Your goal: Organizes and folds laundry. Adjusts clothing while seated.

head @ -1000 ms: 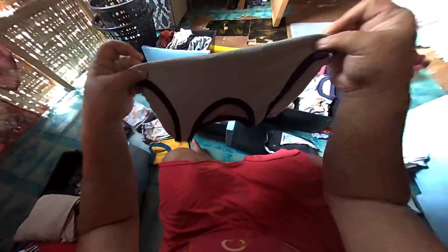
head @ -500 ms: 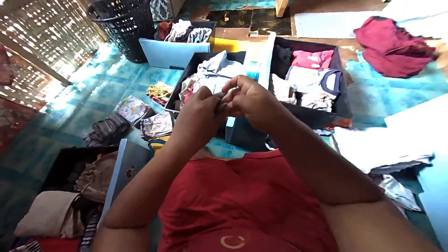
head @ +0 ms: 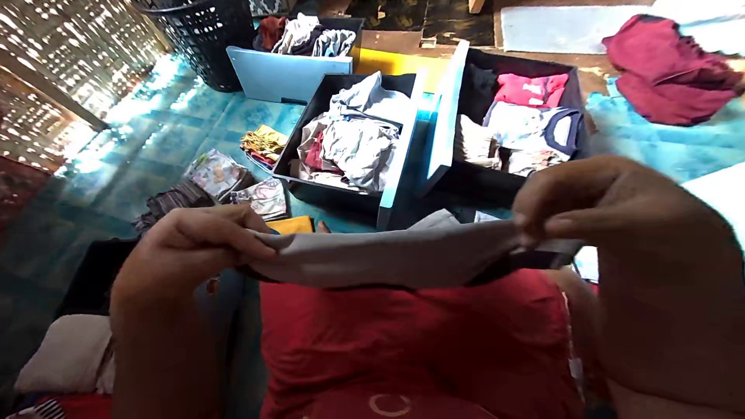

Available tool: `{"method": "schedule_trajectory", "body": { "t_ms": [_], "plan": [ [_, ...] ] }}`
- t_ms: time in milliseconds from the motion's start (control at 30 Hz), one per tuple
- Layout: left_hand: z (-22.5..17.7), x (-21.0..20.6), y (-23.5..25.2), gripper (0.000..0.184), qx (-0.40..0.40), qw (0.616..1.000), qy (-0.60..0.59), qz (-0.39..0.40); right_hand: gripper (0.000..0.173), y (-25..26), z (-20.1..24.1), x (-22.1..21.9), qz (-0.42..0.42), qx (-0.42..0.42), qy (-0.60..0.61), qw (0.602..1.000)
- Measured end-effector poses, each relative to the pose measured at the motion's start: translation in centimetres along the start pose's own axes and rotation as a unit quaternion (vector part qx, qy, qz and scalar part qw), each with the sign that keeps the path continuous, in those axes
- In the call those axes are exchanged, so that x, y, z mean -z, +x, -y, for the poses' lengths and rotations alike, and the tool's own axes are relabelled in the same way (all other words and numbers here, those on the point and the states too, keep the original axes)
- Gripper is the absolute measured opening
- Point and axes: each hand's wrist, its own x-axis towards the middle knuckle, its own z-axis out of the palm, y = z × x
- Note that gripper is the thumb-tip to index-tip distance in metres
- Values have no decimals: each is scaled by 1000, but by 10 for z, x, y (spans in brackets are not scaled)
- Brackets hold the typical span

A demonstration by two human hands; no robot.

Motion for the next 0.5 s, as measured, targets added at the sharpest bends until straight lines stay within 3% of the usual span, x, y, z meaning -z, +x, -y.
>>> {"method": "schedule_trajectory", "body": {
  "t_ms": [33, 133, 200, 233, 333, 500],
  "plan": [
    [-3, 0, 5, 18, 0, 1000, -2, -12, 11, 2, 2, 3, 1, 39, 14, 999],
    [-17, -19, 34, 27, 85, 974, 97, -186, 17, 19, 5, -5, -30, 82, -2, 996],
    [-26, -37, 47, 13, 94, 964, 192, -160, 17, 31, 12, -28, -2, 76, -8, 997],
    [-30, -51, 50, 17, 76, 960, 235, -129, 19, 36, 16, -47, 3, 63, 4, 998],
    [-33, -102, 52, 53, 16, 934, 347, -80, 20, 50, 17, -101, -40, -1, 45, 998],
    [-13, -125, 54, 24, -18, 887, 454, -88, 20, 65, 4, -120, -100, -69, 99, 988]
  ]
}}
